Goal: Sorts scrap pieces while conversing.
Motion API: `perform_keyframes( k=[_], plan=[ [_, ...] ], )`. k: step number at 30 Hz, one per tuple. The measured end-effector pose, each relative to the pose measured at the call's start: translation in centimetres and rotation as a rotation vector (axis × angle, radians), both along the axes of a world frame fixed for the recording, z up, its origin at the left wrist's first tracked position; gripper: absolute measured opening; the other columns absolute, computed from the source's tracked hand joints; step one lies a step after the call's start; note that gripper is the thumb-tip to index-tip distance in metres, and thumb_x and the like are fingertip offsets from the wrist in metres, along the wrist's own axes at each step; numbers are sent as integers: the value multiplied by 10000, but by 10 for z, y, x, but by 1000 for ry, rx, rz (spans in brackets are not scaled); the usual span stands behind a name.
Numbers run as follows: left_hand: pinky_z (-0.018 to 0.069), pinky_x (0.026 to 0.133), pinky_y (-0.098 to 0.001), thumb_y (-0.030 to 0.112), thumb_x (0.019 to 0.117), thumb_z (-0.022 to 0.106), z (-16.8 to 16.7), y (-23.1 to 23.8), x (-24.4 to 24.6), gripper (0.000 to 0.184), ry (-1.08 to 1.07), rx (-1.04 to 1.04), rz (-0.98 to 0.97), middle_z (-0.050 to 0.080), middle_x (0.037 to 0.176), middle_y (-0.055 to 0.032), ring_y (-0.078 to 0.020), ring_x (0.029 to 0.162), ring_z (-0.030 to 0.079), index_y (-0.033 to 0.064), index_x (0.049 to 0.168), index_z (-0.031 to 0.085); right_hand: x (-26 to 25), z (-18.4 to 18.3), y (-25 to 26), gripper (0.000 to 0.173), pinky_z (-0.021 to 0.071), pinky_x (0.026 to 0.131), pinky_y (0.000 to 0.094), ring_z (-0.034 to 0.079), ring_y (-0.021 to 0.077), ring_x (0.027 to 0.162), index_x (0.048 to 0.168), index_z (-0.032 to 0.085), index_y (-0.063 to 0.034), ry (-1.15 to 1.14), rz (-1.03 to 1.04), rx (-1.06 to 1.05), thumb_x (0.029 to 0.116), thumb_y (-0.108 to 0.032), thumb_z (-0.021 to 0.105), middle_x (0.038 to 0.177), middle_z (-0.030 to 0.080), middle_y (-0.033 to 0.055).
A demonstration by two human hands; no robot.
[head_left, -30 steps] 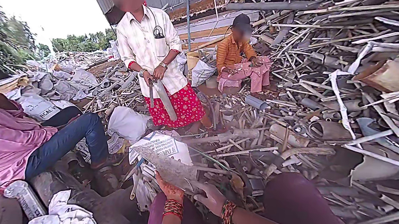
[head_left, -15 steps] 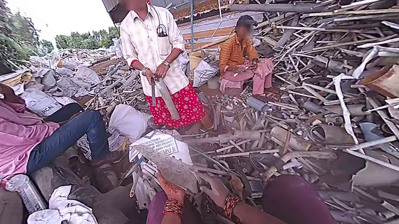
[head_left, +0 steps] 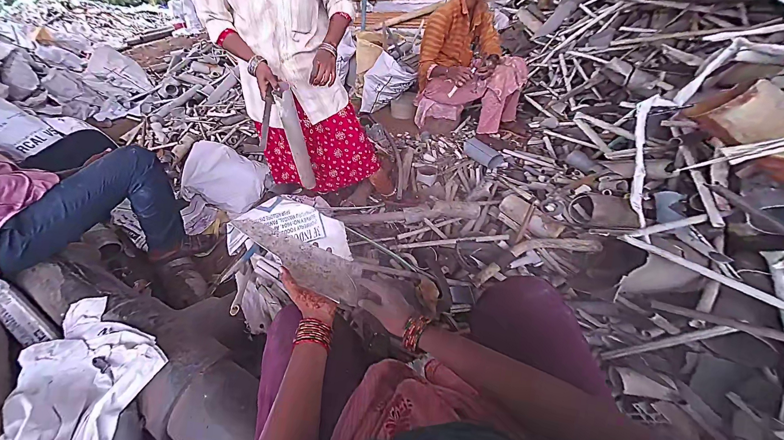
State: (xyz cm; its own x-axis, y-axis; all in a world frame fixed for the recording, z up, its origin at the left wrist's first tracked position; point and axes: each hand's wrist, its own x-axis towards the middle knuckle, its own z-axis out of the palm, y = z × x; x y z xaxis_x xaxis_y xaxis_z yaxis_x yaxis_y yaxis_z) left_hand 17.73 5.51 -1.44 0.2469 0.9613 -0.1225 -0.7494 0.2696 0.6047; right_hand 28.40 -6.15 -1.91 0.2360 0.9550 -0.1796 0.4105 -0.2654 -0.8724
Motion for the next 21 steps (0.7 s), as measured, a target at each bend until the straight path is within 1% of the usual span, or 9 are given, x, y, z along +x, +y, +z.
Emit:
perform_keyframes(
  k=[2, 4, 6, 8, 10, 13, 17, 19, 21],
  plan=[
    [527, 969, -481, 592, 1066, 109, 2, -1, -1, 663, 39, 1, 23, 565, 1350, -111, -226, 1207, 592, 131, 1479, 347, -15, 1, -4, 511, 348, 1196, 391, 498, 308, 1409, 1539, 443, 0, 46, 52, 23, 1067, -168, 546, 1509, 512, 248],
    [494, 1014, -495, 596, 1060, 76, 3, -2, -3, 673, 44, -7, 20, 529, 1408, -99, -222, 1269, 547, 163, 1505, 337, -14, 3, -3, 499, 353, 1186, 395, 517, 314, 1384, 1529, 460, -2, 1, 68, 29, 1065, -165, 544, 1483, 536, 250],
    [488, 1027, -510, 629, 1046, 78, 0, 1, -4, 686, -7, -18, -1, 541, 1431, -84, -239, 1300, 547, 194, 1493, 362, -2, 3, 0, 491, 365, 1169, 412, 537, 332, 1353, 1532, 461, -14, -54, 34, -1, 1072, -173, 532, 1460, 555, 255],
    [505, 1015, -500, 655, 1039, 102, -4, 3, -3, 691, -20, -21, -9, 571, 1402, -80, -243, 1281, 573, 201, 1473, 391, 4, 0, 1, 490, 379, 1152, 427, 549, 348, 1325, 1535, 460, -22, -55, -6, -36, 1078, -187, 529, 1438, 563, 264],
    [502, 1012, -487, 656, 1038, 108, -3, 2, -3, 690, -13, -23, -10, 569, 1384, -75, -228, 1265, 571, 196, 1463, 396, -4, 2, -2, 502, 361, 1176, 406, 527, 322, 1369, 1540, 451, -20, -14, 20, -24, 1074, -187, 534, 1475, 544, 249],
    [490, 1030, -495, 650, 1038, 75, 0, 5, -2, 709, -9, -31, -1, 537, 1436, -84, -243, 1304, 545, 193, 1497, 363, -9, 6, -2, 513, 345, 1189, 382, 509, 295, 1393, 1552, 434, -24, 14, 91, -11, 1078, -194, 532, 1499, 528, 234],
    [510, 1007, -502, 664, 1034, 110, -4, 4, -4, 695, -7, -36, 1, 580, 1390, -71, -247, 1266, 583, 199, 1467, 393, 8, 0, 2, 482, 375, 1167, 435, 539, 336, 1357, 1534, 465, -29, -72, 62, -38, 1079, -178, 523, 1459, 556, 252],
    [507, 1015, -491, 665, 1034, 102, -6, 4, -3, 694, 7, -21, -11, 574, 1392, -61, -226, 1271, 575, 208, 1473, 386, 5, 3, -1, 494, 357, 1179, 412, 516, 323, 1381, 1542, 452, -27, -41, 72, -44, 1079, -182, 528, 1489, 532, 247],
    [492, 1031, -488, 658, 1033, 82, -6, 6, -4, 700, 1, -17, -7, 558, 1412, -56, -216, 1287, 557, 211, 1482, 379, -5, 6, -4, 506, 344, 1188, 360, 507, 279, 1396, 1542, 445, -12, 0, 111, -17, 1075, -186, 535, 1502, 528, 229]
  ],
)
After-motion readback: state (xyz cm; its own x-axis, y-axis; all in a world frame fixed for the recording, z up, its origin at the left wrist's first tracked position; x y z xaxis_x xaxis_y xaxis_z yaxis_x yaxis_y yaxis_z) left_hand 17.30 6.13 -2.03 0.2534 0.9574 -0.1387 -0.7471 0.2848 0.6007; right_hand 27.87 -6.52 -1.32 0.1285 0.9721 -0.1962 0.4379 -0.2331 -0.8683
